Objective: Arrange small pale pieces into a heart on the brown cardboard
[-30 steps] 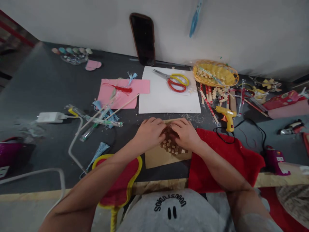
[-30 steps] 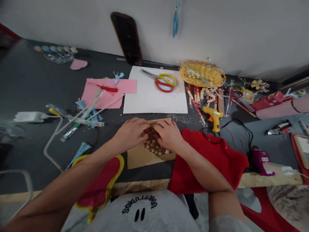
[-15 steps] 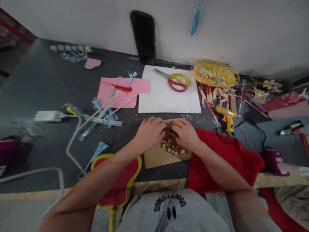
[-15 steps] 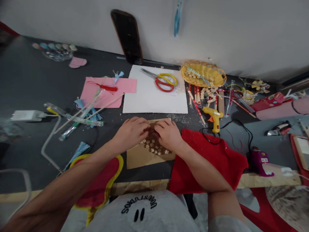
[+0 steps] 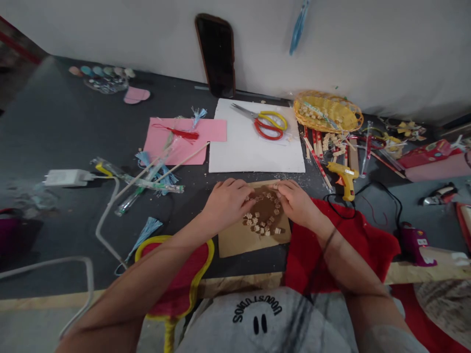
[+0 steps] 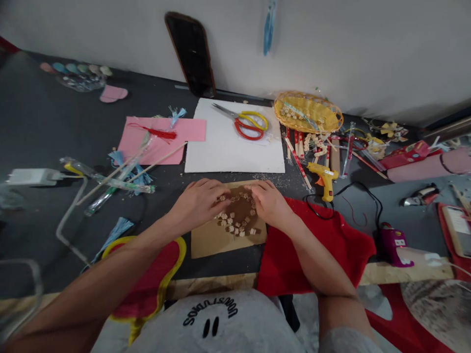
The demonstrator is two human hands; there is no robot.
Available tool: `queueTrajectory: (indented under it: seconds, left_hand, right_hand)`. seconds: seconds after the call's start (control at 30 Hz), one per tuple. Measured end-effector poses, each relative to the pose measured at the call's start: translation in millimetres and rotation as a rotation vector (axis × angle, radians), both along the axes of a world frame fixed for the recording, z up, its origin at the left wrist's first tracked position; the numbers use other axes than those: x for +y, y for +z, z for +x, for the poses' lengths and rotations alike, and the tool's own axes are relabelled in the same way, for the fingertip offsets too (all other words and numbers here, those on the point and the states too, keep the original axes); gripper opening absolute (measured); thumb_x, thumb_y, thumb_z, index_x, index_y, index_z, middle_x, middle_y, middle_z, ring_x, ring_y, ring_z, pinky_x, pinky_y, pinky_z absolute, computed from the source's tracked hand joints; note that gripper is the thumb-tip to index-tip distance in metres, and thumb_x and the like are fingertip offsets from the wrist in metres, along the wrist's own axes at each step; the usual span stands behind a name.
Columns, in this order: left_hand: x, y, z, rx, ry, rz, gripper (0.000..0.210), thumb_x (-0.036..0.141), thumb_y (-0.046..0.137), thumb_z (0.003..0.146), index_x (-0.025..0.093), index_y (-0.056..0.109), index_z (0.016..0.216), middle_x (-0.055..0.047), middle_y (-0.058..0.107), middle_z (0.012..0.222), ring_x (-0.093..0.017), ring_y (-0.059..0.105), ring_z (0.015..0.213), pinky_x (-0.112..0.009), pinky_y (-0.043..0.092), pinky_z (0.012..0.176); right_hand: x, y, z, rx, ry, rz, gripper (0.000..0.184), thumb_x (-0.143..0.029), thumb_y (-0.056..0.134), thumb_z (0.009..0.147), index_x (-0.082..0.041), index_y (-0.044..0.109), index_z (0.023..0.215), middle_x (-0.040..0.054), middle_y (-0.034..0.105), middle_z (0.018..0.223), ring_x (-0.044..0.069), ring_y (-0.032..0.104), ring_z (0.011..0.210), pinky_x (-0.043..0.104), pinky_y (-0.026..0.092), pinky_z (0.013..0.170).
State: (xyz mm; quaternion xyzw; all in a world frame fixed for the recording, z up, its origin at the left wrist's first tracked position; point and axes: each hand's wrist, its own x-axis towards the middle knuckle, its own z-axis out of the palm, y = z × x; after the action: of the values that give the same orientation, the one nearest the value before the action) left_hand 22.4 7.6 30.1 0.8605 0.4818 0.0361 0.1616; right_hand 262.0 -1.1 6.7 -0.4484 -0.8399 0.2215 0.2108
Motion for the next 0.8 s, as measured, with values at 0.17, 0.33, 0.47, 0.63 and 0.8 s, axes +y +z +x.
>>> queueTrajectory:
  seconds: [0.17, 0.33, 0.47, 0.63, 0.8]
  left_hand:
    - [-3, 0.4, 5, 0.006, 0.005, 0.014, 0.023, 0.035, 0.068, 0.092, 0.024, 0.07, 0.112, -0.006, 0.071, 0.118, -0.03, 0.062, 0.111, -0.044, 0.051, 0.088]
    - [-4, -1.2, 13, 0.017, 0.012, 0.029, 0.018, 0.031, 0.068, 0.09, 0.023, 0.071, 0.106, -0.005, 0.07, 0.117, -0.03, 0.061, 0.112, -0.045, 0.051, 0.09]
    - [-3, -4.6, 16, 0.014, 0.011, 0.055, 0.015, 0.028, 0.065, 0.091, 0.023, 0.072, 0.103, -0.005, 0.071, 0.115, -0.029, 0.062, 0.11, -0.045, 0.05, 0.088]
    - [-4, -7.0, 17, -0.018, 0.021, 0.088, 0.012, 0.026, 0.062, 0.093, 0.023, 0.072, 0.099, -0.006, 0.072, 0.111, -0.028, 0.062, 0.108, -0.044, 0.049, 0.087]
    - [-5, -9.4, 17, -0.018, 0.017, 0.102, 0.013, 0.028, 0.061, 0.094, 0.023, 0.072, 0.098, -0.006, 0.072, 0.111, -0.028, 0.062, 0.107, -0.043, 0.048, 0.086]
  right_hand:
    - [0, -0.7, -3, -0.124, 0.027, -0.019, 0.046, 0.0, 0.042, 0.088, -0.015, 0.066, 0.124, 0.0134, 0.071, 0.119, 0.026, 0.061, 0.11, 0.045, 0.05, 0.1]
    - [0, 0.7, -10, -0.201, 0.064, -0.013, 0.044, -0.002, 0.044, 0.087, -0.014, 0.068, 0.123, 0.0146, 0.07, 0.117, 0.027, 0.06, 0.107, 0.047, 0.05, 0.098]
    - [0, -0.5, -10, -0.198, 0.061, 0.012, 0.036, -0.005, 0.043, 0.092, -0.015, 0.069, 0.116, 0.0144, 0.07, 0.114, 0.027, 0.061, 0.106, 0.046, 0.049, 0.097]
    - [0, -1.8, -8, -0.182, 0.066, 0.031, 0.032, -0.007, 0.042, 0.094, -0.015, 0.068, 0.111, 0.0146, 0.071, 0.113, 0.027, 0.062, 0.106, 0.045, 0.049, 0.097]
    - [0, -0.8, -10, -0.158, 0.052, 0.037, 0.03, -0.01, 0.042, 0.097, -0.013, 0.067, 0.112, 0.0157, 0.072, 0.112, 0.028, 0.062, 0.105, 0.046, 0.05, 0.095]
